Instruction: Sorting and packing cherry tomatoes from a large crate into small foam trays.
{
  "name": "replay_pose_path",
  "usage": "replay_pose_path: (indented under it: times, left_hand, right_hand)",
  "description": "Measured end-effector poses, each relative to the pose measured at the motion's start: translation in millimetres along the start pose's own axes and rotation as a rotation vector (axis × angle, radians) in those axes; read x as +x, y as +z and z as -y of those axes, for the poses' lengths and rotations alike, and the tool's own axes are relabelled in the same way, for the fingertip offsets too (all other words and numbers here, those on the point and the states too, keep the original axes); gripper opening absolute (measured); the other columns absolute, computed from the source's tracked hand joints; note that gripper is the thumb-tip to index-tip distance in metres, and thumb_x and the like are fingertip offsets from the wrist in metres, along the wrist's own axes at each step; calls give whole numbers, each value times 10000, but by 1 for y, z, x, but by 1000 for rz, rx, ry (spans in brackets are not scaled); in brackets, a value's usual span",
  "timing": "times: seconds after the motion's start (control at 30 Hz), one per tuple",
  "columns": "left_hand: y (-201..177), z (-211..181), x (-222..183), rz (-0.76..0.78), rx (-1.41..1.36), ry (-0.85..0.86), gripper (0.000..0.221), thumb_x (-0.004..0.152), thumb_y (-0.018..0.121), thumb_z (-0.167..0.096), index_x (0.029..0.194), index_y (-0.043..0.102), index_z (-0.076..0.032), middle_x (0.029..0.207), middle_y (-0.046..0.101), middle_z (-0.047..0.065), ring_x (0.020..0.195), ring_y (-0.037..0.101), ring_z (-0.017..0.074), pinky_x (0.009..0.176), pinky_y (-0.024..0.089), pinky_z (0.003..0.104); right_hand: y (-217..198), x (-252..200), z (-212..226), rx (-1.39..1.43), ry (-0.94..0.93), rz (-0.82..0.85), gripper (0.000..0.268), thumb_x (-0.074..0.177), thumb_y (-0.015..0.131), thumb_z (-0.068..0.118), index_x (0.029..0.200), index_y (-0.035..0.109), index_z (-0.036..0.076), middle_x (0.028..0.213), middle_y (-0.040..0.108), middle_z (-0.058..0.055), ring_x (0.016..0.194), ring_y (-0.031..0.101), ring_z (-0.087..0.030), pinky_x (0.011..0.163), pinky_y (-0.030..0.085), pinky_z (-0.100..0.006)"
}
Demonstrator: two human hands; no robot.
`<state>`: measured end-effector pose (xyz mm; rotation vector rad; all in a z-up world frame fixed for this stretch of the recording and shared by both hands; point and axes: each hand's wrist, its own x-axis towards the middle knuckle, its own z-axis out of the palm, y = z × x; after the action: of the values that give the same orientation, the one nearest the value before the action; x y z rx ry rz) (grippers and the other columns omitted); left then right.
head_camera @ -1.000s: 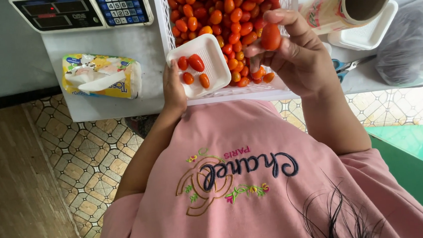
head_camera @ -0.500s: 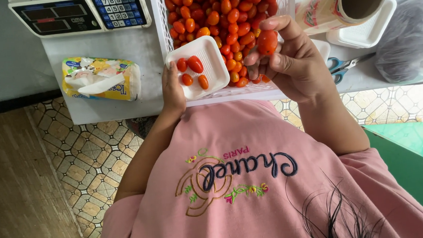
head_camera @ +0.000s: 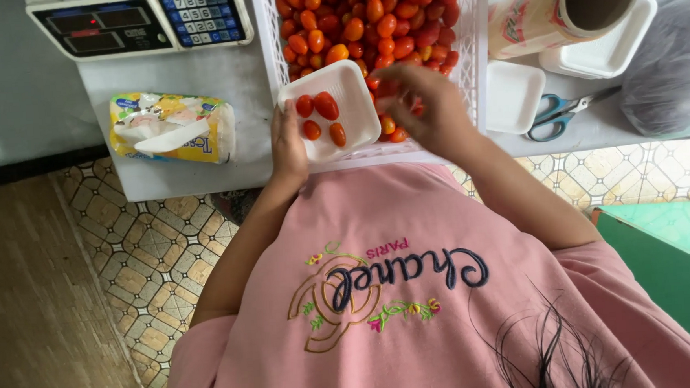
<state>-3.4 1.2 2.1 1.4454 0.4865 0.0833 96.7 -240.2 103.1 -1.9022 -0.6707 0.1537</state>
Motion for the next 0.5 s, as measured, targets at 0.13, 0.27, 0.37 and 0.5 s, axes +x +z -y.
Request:
replay_pose_path:
  times: [0.13,0.27,0.37,0.5]
  left_hand:
    - [4,-6,-7,-5,6,-12,456,1147,403,-448,1410,539,-101,1290,605,87,1237,549,186,1157,417,423]
    - [13,-28,-9,24,-46,-21,460,1138,386,-451,1402,552,-112,1265,641,76,1197,593,178,1138,456,418]
    - [6,-13,-4,17,-80,-68,465,1132,388,-460,1396,551,-112,1244,656,87,1174,626,199,1106,493,419]
    - [-4,4,4,-10,-106,-105,457,1124,405,-470,1395,555,-134,1233,672,87,1139,661,209,1055,544,419]
  right_hand:
    - [38,-20,-28,-415,-256,49,428,856,815,227,1225,648,88,719,660,-126,625,665,-342,618,508,-483]
    - [56,-24,-37,-592,-416,-31,318,1044,508,392,990,611,96,702,580,-46,600,610,-262,594,465,-388]
    - [50,-19,-26,-549,-425,-73,426,1097,423,468,1043,640,105,771,584,-45,684,621,-261,622,468,-372]
    - [46,-11,-63,-499,-341,-241,104,1003,622,173,1061,696,129,759,559,-82,660,609,-314,602,499,-406]
